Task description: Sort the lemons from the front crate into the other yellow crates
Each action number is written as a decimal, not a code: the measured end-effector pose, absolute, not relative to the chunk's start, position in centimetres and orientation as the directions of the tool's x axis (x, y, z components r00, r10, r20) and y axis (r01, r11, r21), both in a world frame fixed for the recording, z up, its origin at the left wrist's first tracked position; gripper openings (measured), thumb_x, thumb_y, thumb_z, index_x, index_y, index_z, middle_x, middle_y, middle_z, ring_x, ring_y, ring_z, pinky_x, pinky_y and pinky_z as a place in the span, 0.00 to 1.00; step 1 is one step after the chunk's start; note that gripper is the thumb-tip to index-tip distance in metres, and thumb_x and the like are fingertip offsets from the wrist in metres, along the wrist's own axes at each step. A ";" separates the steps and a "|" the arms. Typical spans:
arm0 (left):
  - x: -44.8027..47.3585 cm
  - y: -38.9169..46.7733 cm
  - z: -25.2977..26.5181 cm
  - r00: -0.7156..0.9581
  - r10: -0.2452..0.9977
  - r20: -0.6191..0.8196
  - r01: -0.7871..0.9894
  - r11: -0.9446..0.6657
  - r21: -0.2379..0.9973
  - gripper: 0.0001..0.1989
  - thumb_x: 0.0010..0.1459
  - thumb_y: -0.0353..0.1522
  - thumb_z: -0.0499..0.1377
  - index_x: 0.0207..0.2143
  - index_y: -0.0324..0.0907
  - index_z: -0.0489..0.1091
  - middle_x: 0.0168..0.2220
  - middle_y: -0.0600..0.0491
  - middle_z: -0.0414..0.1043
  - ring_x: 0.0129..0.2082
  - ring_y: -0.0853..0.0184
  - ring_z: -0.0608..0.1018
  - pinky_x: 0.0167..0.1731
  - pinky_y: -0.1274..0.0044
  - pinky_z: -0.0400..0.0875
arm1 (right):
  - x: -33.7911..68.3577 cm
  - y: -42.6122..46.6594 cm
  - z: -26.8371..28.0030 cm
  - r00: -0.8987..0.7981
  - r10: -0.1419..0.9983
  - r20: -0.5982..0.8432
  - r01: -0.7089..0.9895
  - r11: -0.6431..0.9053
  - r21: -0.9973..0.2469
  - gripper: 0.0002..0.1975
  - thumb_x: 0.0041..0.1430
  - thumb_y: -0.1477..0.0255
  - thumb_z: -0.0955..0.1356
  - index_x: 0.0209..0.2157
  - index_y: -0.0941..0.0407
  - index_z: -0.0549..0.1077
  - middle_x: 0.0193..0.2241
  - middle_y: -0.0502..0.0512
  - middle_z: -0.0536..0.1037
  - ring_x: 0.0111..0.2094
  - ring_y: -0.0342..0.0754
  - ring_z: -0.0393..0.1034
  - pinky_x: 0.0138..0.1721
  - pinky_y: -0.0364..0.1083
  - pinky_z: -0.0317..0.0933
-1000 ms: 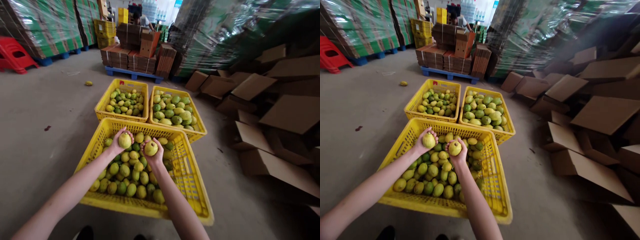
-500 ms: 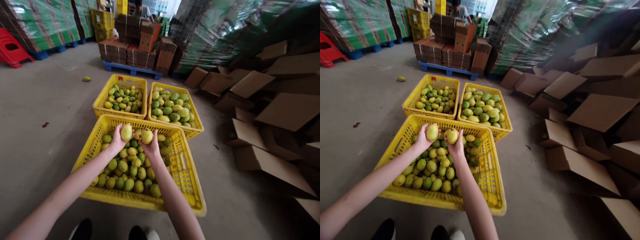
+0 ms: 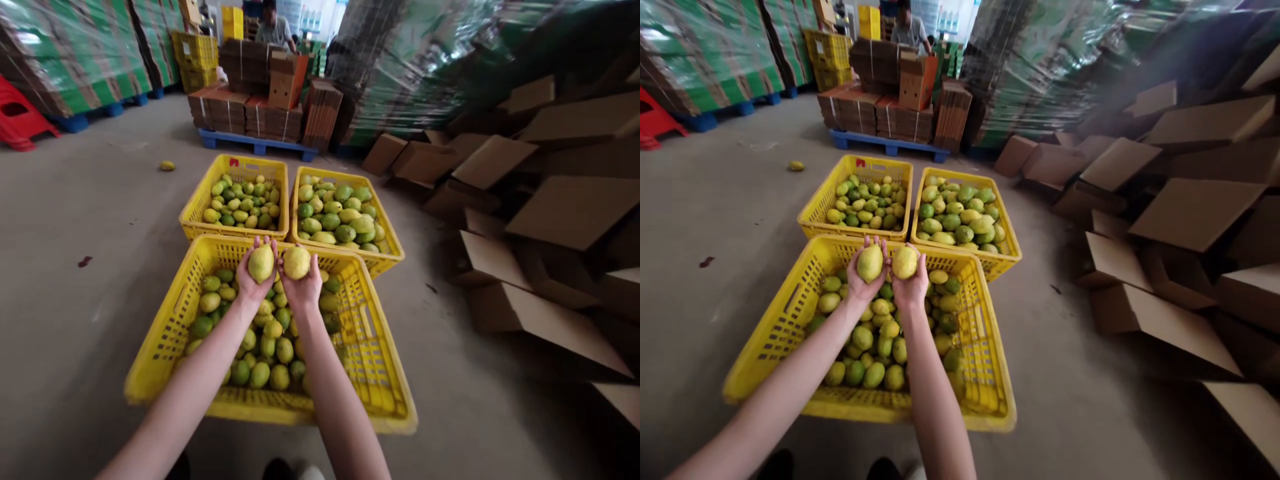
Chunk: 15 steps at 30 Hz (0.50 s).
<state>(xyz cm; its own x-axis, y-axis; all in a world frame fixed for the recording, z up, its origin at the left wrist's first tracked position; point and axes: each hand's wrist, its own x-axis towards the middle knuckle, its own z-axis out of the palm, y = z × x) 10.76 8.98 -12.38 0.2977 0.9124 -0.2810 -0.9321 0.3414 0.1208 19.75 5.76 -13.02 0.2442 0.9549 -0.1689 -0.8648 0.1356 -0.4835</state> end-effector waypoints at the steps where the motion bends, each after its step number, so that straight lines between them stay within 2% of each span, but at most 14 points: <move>1: 10.6 8.9 -12.8 0.301 0.912 -0.278 -0.929 0.347 0.131 0.16 0.60 0.28 0.51 0.47 0.48 0.73 0.39 0.53 0.81 0.43 0.65 0.81 0.35 0.76 0.76 | 19.7 5.8 -13.2 0.265 0.951 -0.161 -0.845 0.149 -0.513 0.17 0.60 0.55 0.65 0.39 0.53 0.75 0.32 0.53 0.79 0.34 0.50 0.74 0.38 0.51 0.71; 5: 9.9 8.6 -13.6 0.326 0.904 -0.276 -0.909 0.380 0.170 0.19 0.55 0.29 0.52 0.49 0.47 0.72 0.40 0.52 0.80 0.49 0.59 0.80 0.37 0.72 0.77 | 19.4 5.8 -13.6 0.386 0.918 -0.089 -0.700 0.229 -0.676 0.19 0.59 0.51 0.65 0.41 0.51 0.75 0.35 0.52 0.77 0.39 0.50 0.73 0.45 0.52 0.70; 7: 9.8 8.5 -13.8 0.348 0.900 -0.261 -0.908 0.393 0.145 0.19 0.53 0.29 0.52 0.47 0.45 0.73 0.41 0.51 0.80 0.51 0.57 0.79 0.42 0.68 0.77 | 19.3 5.7 -13.8 0.542 0.840 0.037 -0.443 0.322 -0.837 0.16 0.56 0.56 0.70 0.41 0.49 0.76 0.40 0.51 0.75 0.45 0.49 0.70 0.52 0.51 0.66; 9: 10.0 8.3 -14.0 0.358 0.896 -0.263 -0.905 0.402 0.137 0.20 0.52 0.30 0.51 0.47 0.44 0.73 0.42 0.50 0.80 0.52 0.56 0.78 0.45 0.67 0.77 | 19.1 5.5 -14.1 0.610 0.758 0.233 -0.081 0.352 -0.932 0.13 0.54 0.61 0.72 0.41 0.49 0.78 0.44 0.52 0.72 0.50 0.50 0.66 0.60 0.52 0.58; 10: 10.1 8.2 -14.0 0.354 0.893 -0.277 -0.901 0.405 0.154 0.20 0.51 0.30 0.52 0.47 0.44 0.73 0.43 0.50 0.80 0.52 0.56 0.78 0.45 0.68 0.77 | 18.9 5.4 -14.4 0.580 0.749 0.320 0.073 0.344 -0.936 0.13 0.55 0.62 0.72 0.42 0.49 0.78 0.47 0.54 0.71 0.53 0.51 0.64 0.62 0.53 0.55; 12: 10.4 7.9 -14.2 0.330 0.893 -0.305 -0.890 0.402 0.214 0.21 0.51 0.31 0.54 0.48 0.43 0.74 0.45 0.49 0.79 0.52 0.58 0.78 0.45 0.73 0.76 | 18.2 5.1 -14.8 0.443 0.791 0.421 0.275 0.327 -0.904 0.16 0.58 0.60 0.69 0.46 0.48 0.77 0.52 0.57 0.68 0.57 0.55 0.61 0.64 0.58 0.51; 15: 10.5 7.6 -14.6 0.351 0.894 -0.279 -0.860 0.425 0.280 0.21 0.52 0.35 0.57 0.49 0.43 0.74 0.47 0.47 0.76 0.54 0.58 0.76 0.44 0.76 0.76 | 16.8 4.8 -15.2 0.270 0.842 0.467 0.469 0.309 -0.827 0.29 0.51 0.55 0.74 0.54 0.48 0.73 0.61 0.61 0.60 0.64 0.64 0.52 0.65 0.65 0.47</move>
